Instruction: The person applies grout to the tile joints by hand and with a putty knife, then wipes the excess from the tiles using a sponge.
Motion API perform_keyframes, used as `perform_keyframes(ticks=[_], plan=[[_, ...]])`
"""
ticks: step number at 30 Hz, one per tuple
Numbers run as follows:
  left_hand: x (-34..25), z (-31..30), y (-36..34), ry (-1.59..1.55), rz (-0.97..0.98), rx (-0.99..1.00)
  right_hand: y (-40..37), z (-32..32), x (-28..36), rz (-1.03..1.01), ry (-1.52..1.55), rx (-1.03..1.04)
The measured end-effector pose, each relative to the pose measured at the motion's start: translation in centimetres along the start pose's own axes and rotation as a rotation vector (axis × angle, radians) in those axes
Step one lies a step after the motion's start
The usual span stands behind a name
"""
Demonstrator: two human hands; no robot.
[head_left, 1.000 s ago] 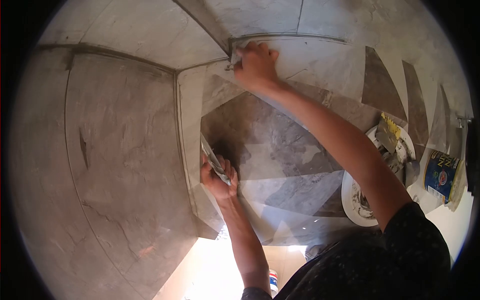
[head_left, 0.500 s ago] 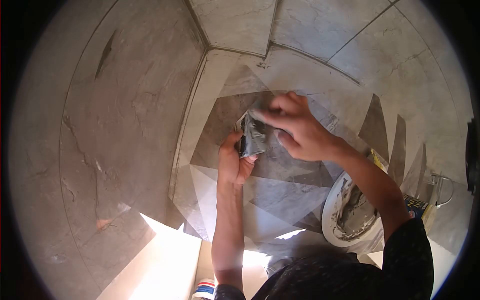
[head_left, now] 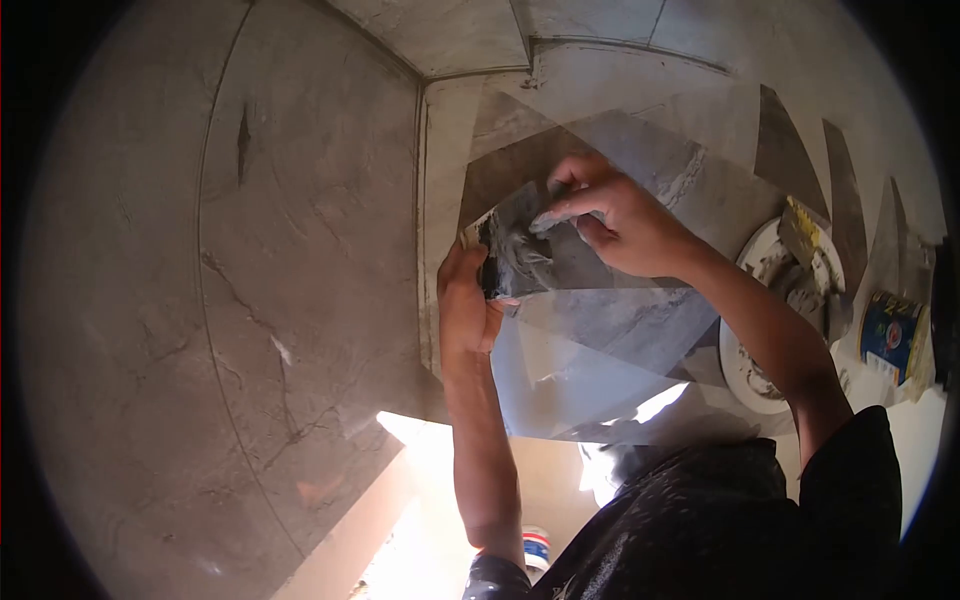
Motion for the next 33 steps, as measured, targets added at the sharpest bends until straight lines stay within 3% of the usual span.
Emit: perform_keyframes(ticks=[2,3,5,7,9,12,14,19,24,30,31,33], plan=[[-0.1,-1.7,-0.1,0.012,-0.017,-0.151,0.0,1.2,-0.7,0.107,0.192,0.026],[0.0,-2.3,-0.2,0.046,-0.025,-0.125,0.3,1.6,-1.5,0.105,0.196,-0.017],[0.4,-5.0,-1.3,-0.092,-0.014,-0.308,0.7,1.4,-6.7,0.387,0.572,-0.383],[0.5,-4.9,-3.7,-0.074,-0.021,-0.302,2.3,-0.3,-6.6,0.347,-0.307,-0.754],[-0.1,-4.7,-5.6,-0.056,-0.006,-0.299,4.3,-0.4,-8.7,0.349,-0.405,-1.006],[0.3,-5.5,-8.1,-0.143,-0.081,-0.271,7.0,-0.8,-10.2,0.34,-0.455,-1.167],[0.8,-6.5,-9.1,-0.277,-0.145,-0.28,8.1,-1.0,-10.2,0.349,-0.48,-1.228],[-0.6,-6.4,-10.7,-0.245,-0.137,-0.178,9.6,-0.6,-10.2,0.391,-0.545,-1.318],[-2.5,-4.7,-11.6,-0.362,-0.073,0.131,11.5,1.4,-10.3,0.452,-0.708,-1.332],[-4.2,-4.0,-12.4,-0.357,0.003,0.232,13.2,3.6,-9.6,0.366,-0.557,-1.332],[-4.4,-3.6,-12.4,-0.355,0.001,0.237,12.9,3.4,-9.3,0.367,-0.558,-1.337],[-3.9,-5.0,-12.4,-0.183,-0.104,-0.124,11.7,2.8,-9.3,0.411,-0.484,-1.44]])
Point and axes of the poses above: each hand's wrist, its own y-axis towards the middle knuckle, its own z-axis out of the palm, x = y × z, the point moved 7 cm from there along y, towards the middle knuckle, and after that the axes turned 15 degrees about y, right-handed, at the moved point
